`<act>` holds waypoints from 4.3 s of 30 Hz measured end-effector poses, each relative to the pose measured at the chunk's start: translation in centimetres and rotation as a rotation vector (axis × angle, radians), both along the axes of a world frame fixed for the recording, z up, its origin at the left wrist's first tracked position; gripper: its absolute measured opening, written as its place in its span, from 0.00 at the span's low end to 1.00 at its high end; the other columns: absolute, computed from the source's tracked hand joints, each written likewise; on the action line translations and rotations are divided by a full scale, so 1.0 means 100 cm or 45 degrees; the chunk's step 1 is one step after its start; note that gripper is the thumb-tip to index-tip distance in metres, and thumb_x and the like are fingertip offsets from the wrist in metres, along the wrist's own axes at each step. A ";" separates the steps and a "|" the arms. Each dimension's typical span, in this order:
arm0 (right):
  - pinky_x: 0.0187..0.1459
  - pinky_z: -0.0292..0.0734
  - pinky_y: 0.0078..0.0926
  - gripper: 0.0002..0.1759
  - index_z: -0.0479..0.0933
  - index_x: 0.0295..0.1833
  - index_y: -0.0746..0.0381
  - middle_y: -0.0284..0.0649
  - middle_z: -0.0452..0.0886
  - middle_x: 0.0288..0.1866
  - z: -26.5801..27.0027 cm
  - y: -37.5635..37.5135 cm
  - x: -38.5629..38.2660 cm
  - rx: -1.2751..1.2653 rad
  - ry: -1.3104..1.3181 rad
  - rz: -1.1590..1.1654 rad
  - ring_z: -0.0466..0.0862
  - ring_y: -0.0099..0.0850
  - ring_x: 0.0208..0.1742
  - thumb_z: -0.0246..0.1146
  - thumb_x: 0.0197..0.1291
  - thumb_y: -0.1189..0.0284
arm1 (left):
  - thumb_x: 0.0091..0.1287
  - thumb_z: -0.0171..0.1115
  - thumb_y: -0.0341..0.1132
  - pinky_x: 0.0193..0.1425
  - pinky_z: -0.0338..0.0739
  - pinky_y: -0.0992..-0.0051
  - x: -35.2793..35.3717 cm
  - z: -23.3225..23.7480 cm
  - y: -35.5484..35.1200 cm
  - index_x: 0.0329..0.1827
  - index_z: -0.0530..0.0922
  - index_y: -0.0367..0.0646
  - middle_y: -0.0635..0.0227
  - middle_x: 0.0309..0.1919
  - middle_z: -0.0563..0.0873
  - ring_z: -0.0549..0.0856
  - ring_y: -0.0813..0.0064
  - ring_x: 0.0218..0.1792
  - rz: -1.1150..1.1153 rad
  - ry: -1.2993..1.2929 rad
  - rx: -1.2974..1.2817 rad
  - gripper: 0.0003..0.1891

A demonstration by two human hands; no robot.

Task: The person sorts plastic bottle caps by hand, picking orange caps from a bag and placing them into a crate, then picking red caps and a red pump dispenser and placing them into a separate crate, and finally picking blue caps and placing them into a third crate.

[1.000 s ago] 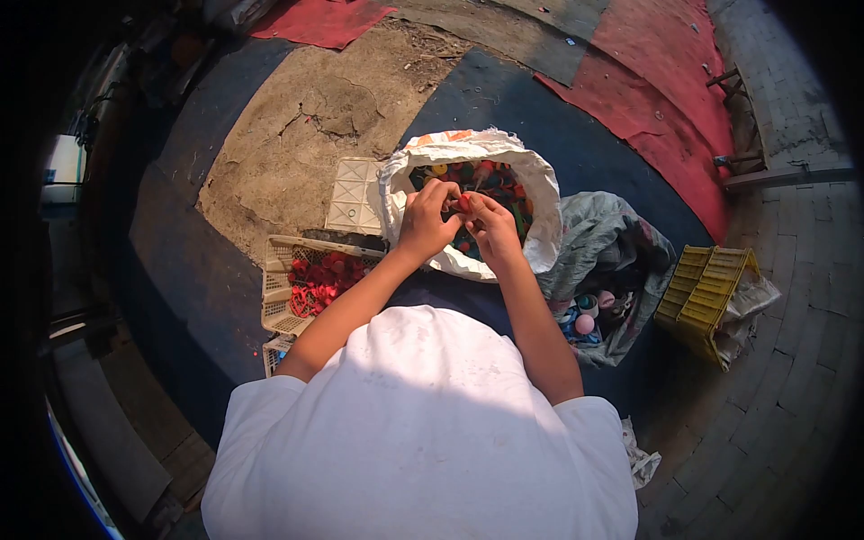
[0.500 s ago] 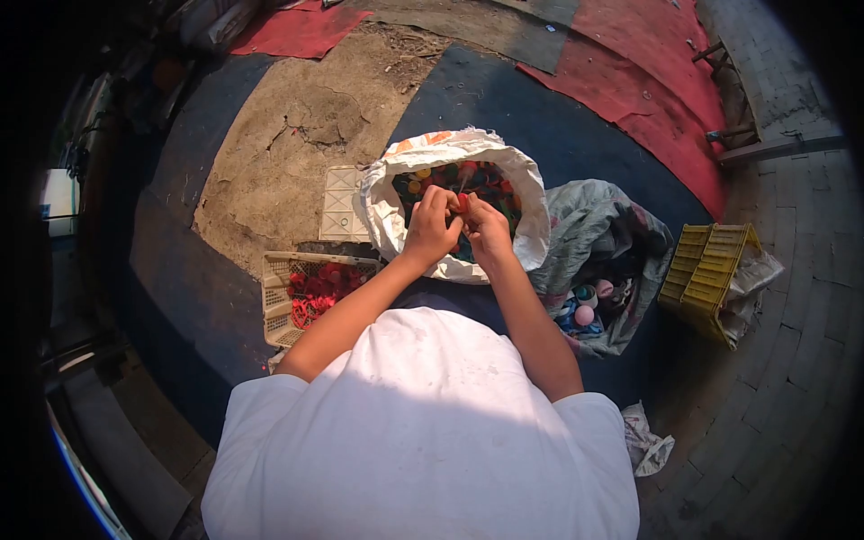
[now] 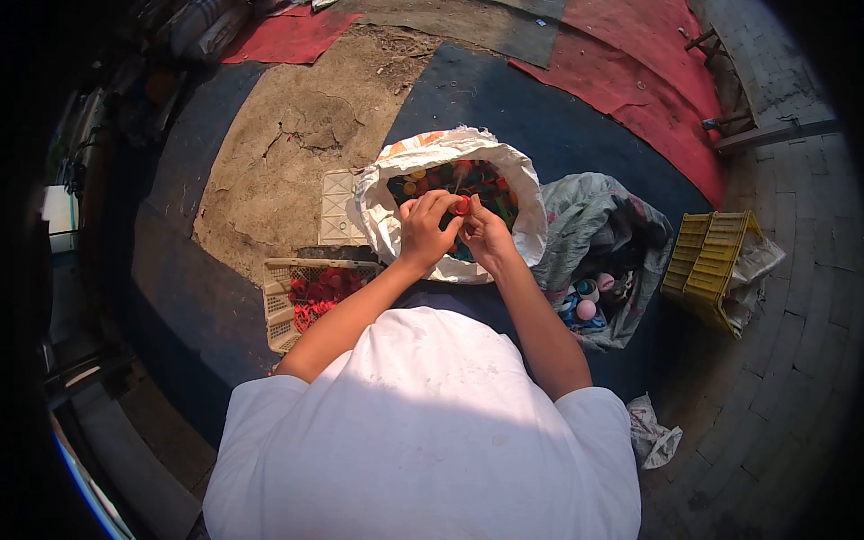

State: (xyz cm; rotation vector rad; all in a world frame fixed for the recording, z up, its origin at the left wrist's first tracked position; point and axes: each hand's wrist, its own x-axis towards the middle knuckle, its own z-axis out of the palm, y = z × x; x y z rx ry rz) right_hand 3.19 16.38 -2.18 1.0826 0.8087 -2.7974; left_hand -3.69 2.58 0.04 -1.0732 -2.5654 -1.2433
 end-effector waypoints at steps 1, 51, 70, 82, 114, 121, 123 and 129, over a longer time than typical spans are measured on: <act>0.46 0.67 0.24 0.22 0.82 0.56 0.57 0.33 0.87 0.48 0.003 -0.001 -0.001 -0.003 -0.016 0.000 0.79 0.21 0.45 0.65 0.72 0.51 | 0.59 0.74 0.35 0.63 0.65 0.62 0.000 0.001 0.000 0.53 0.85 0.53 0.72 0.50 0.85 0.84 0.69 0.52 -0.001 -0.006 -0.001 0.18; 0.33 0.60 0.25 0.07 0.79 0.41 0.54 0.29 0.79 0.35 -0.043 -0.005 -0.012 -0.138 -0.370 -0.087 0.71 0.24 0.28 0.61 0.62 0.79 | 0.61 0.67 0.31 0.58 0.72 0.44 -0.014 -0.037 0.001 0.52 0.70 0.43 0.60 0.49 0.73 0.76 0.56 0.55 -0.385 0.052 -0.427 0.18; 0.24 0.64 0.25 0.11 0.76 0.38 0.63 0.36 0.75 0.32 -0.082 -0.001 -0.003 -0.027 -0.347 -0.026 0.71 0.26 0.22 0.49 0.57 0.83 | 0.63 0.68 0.31 0.58 0.61 0.58 -0.024 -0.033 -0.003 0.40 0.78 0.47 0.69 0.38 0.80 0.82 0.65 0.48 -0.516 -0.237 -0.219 0.07; 0.30 0.60 0.26 0.09 0.72 0.38 0.57 0.33 0.74 0.29 -0.040 0.002 -0.002 -0.179 -0.365 0.157 0.70 0.24 0.21 0.49 0.58 0.80 | 0.58 0.68 0.28 0.55 0.60 0.63 -0.008 -0.028 -0.005 0.45 0.79 0.48 0.70 0.38 0.78 0.80 0.67 0.46 -0.506 0.105 -0.165 0.13; 0.45 0.78 0.17 0.18 0.74 0.64 0.63 0.43 0.86 0.57 -0.002 0.034 0.003 0.304 0.187 -0.113 0.83 0.20 0.43 0.65 0.74 0.69 | 0.70 0.69 0.52 0.48 0.77 0.68 -0.015 -0.037 0.007 0.43 0.87 0.45 0.67 0.38 0.88 0.86 0.69 0.43 0.254 -0.384 -0.084 0.18; 0.52 0.82 0.22 0.20 0.81 0.59 0.66 0.38 0.88 0.51 -0.009 0.006 0.010 0.830 0.235 0.079 0.87 0.25 0.50 0.74 0.64 0.72 | 0.79 0.53 0.57 0.52 0.82 0.70 -0.019 -0.041 0.007 0.61 0.77 0.42 0.61 0.54 0.87 0.87 0.68 0.52 0.338 -2.158 0.939 0.26; 0.53 0.82 0.24 0.21 0.82 0.59 0.65 0.37 0.87 0.50 -0.005 -0.006 0.009 1.132 0.298 0.221 0.87 0.26 0.50 0.75 0.60 0.74 | 0.80 0.50 0.57 0.56 0.84 0.67 -0.015 -0.031 0.005 0.63 0.74 0.42 0.59 0.55 0.86 0.87 0.65 0.53 0.186 -2.313 1.088 0.27; 0.53 0.80 0.29 0.20 0.84 0.55 0.63 0.43 0.85 0.54 0.025 -0.008 0.005 1.876 0.648 0.119 0.85 0.33 0.51 0.76 0.58 0.70 | 0.80 0.53 0.50 0.51 0.88 0.68 -0.011 -0.032 -0.007 0.54 0.79 0.41 0.59 0.48 0.89 0.89 0.63 0.48 0.192 -2.334 1.370 0.20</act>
